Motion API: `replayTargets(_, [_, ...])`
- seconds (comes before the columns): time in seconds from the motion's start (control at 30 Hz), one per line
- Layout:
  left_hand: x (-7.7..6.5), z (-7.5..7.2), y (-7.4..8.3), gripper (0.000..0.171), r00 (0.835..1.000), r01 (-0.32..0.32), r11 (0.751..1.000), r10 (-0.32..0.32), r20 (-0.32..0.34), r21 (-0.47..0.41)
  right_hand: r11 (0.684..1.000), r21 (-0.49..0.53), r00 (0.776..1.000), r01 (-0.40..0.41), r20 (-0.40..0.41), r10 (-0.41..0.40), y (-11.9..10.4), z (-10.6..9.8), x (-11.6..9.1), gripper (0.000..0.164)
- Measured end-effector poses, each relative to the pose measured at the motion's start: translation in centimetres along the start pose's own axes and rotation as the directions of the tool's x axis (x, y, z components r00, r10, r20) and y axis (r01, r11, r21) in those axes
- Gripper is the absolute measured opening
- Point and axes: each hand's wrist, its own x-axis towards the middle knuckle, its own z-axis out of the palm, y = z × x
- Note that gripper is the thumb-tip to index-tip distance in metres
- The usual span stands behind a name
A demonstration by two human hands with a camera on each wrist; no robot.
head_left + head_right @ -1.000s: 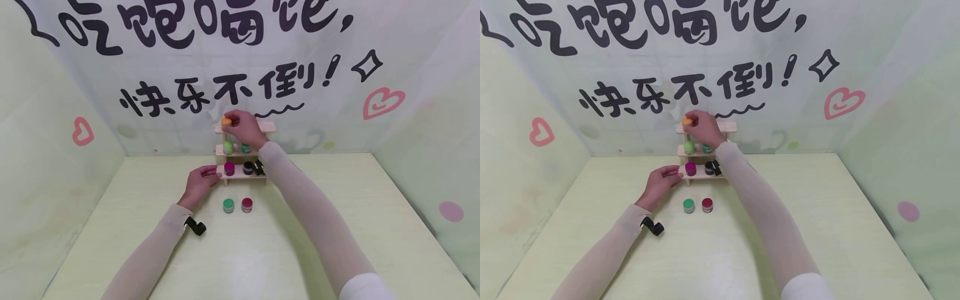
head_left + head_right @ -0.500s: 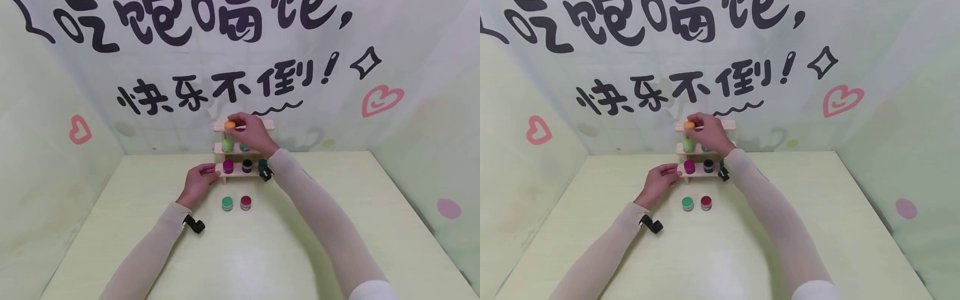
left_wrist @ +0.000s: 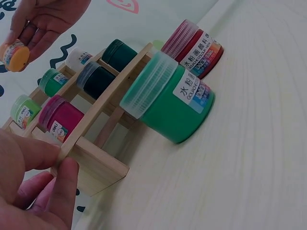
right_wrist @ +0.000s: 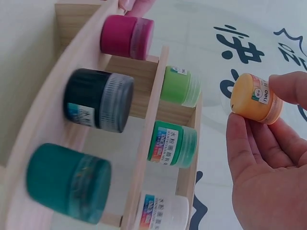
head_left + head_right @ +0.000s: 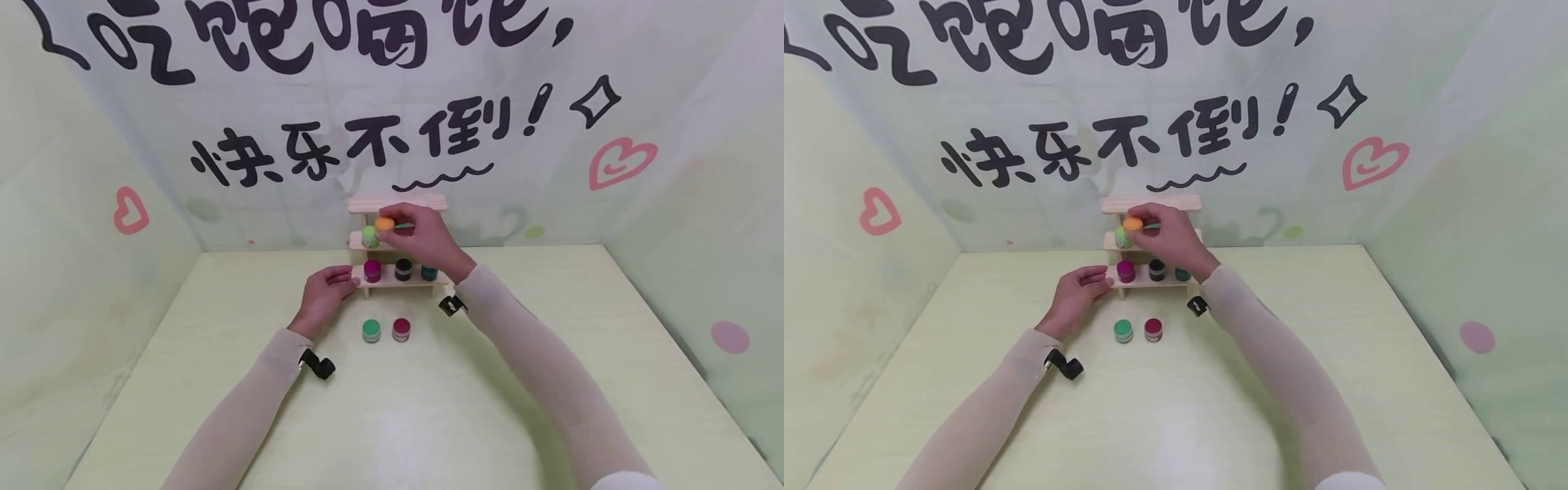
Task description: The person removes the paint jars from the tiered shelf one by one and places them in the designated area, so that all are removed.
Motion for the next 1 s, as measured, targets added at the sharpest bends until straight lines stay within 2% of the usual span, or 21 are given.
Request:
replayTargets(0.3, [0.1,0.0,-0.1,0.043,1.0,0.011,1.0,-0.011,0.001,0.005,1.0,0.006,1.0,-0.007,0.004,0.007,0.9,-0.5,-2.7,0.038])
replayTargets(0.53, [0.1,0.1,-0.1,0.043,1.0,0.014,1.0,-0.014,-0.003,-0.005,0.999,-0.002,0.999,0.034,0.017,-0.034,2.2,-0.8,-4.7,0.039])
replayTargets(0.8, [0.3,0.1,-0.2,0.043,1.0,0.008,1.0,-0.008,0.001,-0.018,0.995,-0.089,0.998,0.039,0.059,-0.034,3.4,-0.9,-6.8,0.037])
replayTargets(1.0, [0.3,0.1,-0.3,0.044,1.0,0.013,1.0,-0.013,0.003,0.003,0.993,-0.102,0.995,0.064,0.077,-0.056,4.6,-1.0,-8.3,0.037])
